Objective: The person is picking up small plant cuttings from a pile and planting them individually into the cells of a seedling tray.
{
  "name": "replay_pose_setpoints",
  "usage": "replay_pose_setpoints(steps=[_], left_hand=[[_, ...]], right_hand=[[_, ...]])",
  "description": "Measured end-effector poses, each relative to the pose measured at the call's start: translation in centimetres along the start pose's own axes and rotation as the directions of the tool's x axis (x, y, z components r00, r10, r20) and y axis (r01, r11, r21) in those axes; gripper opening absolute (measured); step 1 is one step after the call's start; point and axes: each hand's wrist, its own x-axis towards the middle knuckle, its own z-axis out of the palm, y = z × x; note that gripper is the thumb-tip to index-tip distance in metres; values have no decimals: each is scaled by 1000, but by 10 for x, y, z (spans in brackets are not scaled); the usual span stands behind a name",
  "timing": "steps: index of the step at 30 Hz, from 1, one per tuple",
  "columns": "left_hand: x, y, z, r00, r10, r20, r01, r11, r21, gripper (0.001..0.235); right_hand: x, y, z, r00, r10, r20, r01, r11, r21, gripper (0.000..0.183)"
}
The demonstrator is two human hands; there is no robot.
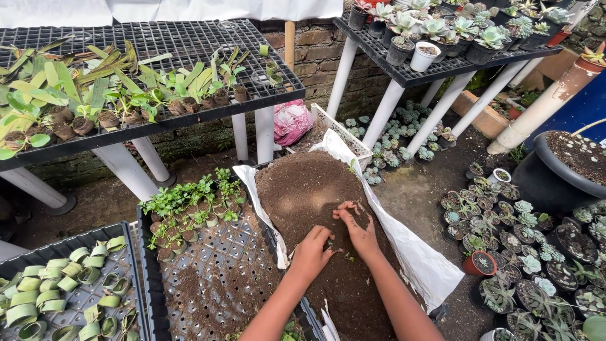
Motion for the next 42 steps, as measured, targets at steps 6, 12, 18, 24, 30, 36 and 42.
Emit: replay_pose_setpoints(steps=[6,12,18,24,30,36,42], left_hand=[[1,-7,6,1000,-24,6,24,1000,1,45],[0,-8,7,998,-60,-1,60,998,-6,37],[-2,12,-23,993,-108,40,110,993,-42,40],[-35,26,-109,984,-98,148,107,993,-52,25],[-113,21,-199,957,-232,175,236,972,-4,22],[-183,-22,-165,884,-296,361,247,953,176,44],[-189,-14,-167,923,-332,195,348,936,-55,16]], right_hand=[[-24,-39,-9,977,209,51,-112,698,-707,25],[-16,-9,-26,972,230,50,-114,646,-755,26],[-12,-19,-14,969,247,7,-173,699,-694,50],[-7,-20,-8,963,270,26,-158,637,-754,49],[-19,-49,-14,977,215,-1,-151,680,-718,30],[-50,-65,1,989,-90,119,149,579,-802,31],[-40,-33,-35,980,119,162,111,354,-929,39]])
